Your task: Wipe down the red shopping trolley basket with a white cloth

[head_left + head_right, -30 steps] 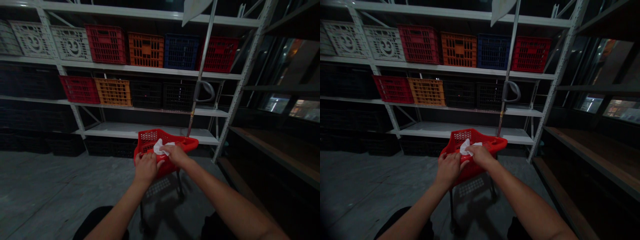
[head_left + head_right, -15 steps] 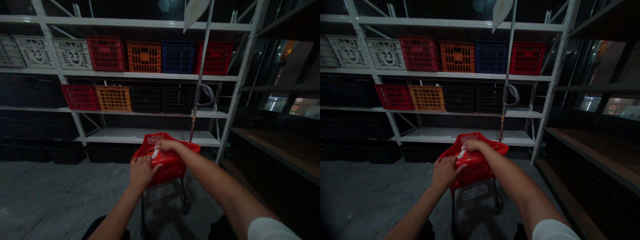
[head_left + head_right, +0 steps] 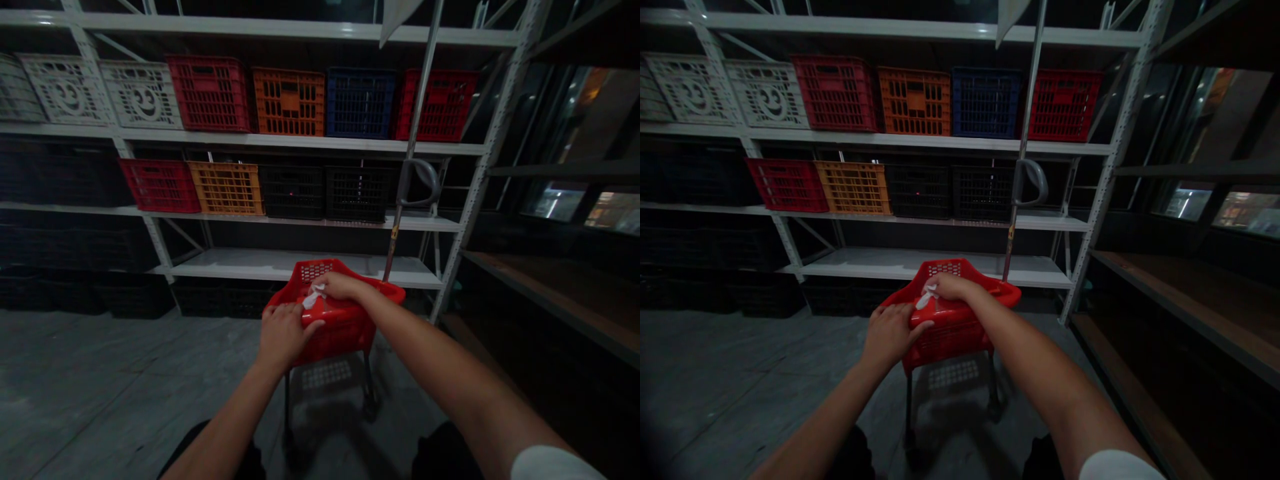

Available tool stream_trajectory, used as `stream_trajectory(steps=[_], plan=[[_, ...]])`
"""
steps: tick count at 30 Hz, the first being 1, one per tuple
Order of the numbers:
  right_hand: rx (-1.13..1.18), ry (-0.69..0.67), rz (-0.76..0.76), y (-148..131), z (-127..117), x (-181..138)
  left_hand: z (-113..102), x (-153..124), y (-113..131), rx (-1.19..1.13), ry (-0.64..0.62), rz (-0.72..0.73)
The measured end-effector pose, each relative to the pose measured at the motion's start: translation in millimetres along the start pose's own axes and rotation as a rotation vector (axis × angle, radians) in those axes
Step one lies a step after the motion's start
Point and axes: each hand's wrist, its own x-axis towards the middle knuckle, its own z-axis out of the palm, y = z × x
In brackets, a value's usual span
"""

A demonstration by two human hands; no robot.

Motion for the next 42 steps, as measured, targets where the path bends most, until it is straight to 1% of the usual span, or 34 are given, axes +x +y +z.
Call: stream_trajectory(steps=[3,6,8,10,12,13,15,17,18,19,21,23,24,26,29,32,35,36,38,42], plan=[[-0.011,0.049,-0.008,-4.6,5.1,-3.4,0.7,2.1,-3.1,-0.008,-0.001,-0.001],[-0.076,0.087,0.068,10.7,-4.3,-25.8,0.9,3.2,-6.7,-0.016,-0.009,-0.007],[-0.168,0.115,0.165,23.1,-12.6,-48.4,1.3,3.5,-8.8,-0.022,-0.027,-0.011],[-0.273,0.142,0.303,31.5,-16.6,-73.3,2.0,3.9,-11.0,-0.036,-0.039,-0.012],[-0.324,0.178,0.408,34.3,-11.8,-96.6,3.0,4.4,-13.3,-0.053,-0.042,-0.012],[-0.323,0.222,0.427,33.6,-5.1,-106.3,3.5,4.7,-14.4,-0.058,-0.043,-0.010],[-0.297,0.388,0.389,28.3,16.8,-119.6,4.6,5.6,-16.1,-0.065,-0.047,-0.002],[-0.277,0.607,0.263,18.7,47.4,-122.8,5.4,6.6,-17.1,-0.071,-0.047,0.010],[-0.281,0.692,0.165,12.9,63.9,-120.8,5.8,7.1,-17.4,-0.074,-0.043,0.016],[-0.294,0.755,0.067,6.9,79.8,-116.6,6.1,7.5,-17.7,-0.076,-0.040,0.022],[-0.331,0.836,-0.082,-3.6,106.6,-104.3,6.8,8.5,-18.9,-0.081,-0.033,0.039],[-0.365,0.865,-0.199,-9.0,122.3,-91.1,7.4,9.6,-22.0,-0.084,-0.030,0.054],[-0.378,0.867,-0.248,-9.0,125.6,-86.1,7.6,10.2,-24.5,-0.083,-0.033,0.059],[-0.401,0.857,-0.325,-3.1,124.6,-82.6,7.9,11.7,-31.4,-0.078,-0.054,0.070],[-0.441,0.831,-0.362,16.9,112.2,-98.7,7.9,14.2,-44.9,-0.084,-0.102,0.095],[-0.480,0.860,-0.296,39.6,98.7,-132.8,8.3,16.3,-57.3,-0.104,-0.138,0.108],[-0.455,0.941,-0.141,51.3,90.8,-158.7,9.5,17.7,-63.7,-0.114,-0.147,0.116],[-0.437,0.959,-0.104,51.0,89.8,-161.2,10.1,18.2,-64.2,-0.117,-0.143,0.118],[-0.408,0.957,-0.090,43.7,89.8,-155.7,11.3,19.4,-63.4,-0.123,-0.134,0.121],[-0.387,0.841,-0.136,13.0,92.1,-120.5,13.3,22.2,-60.9,-0.145,-0.131,0.126]])
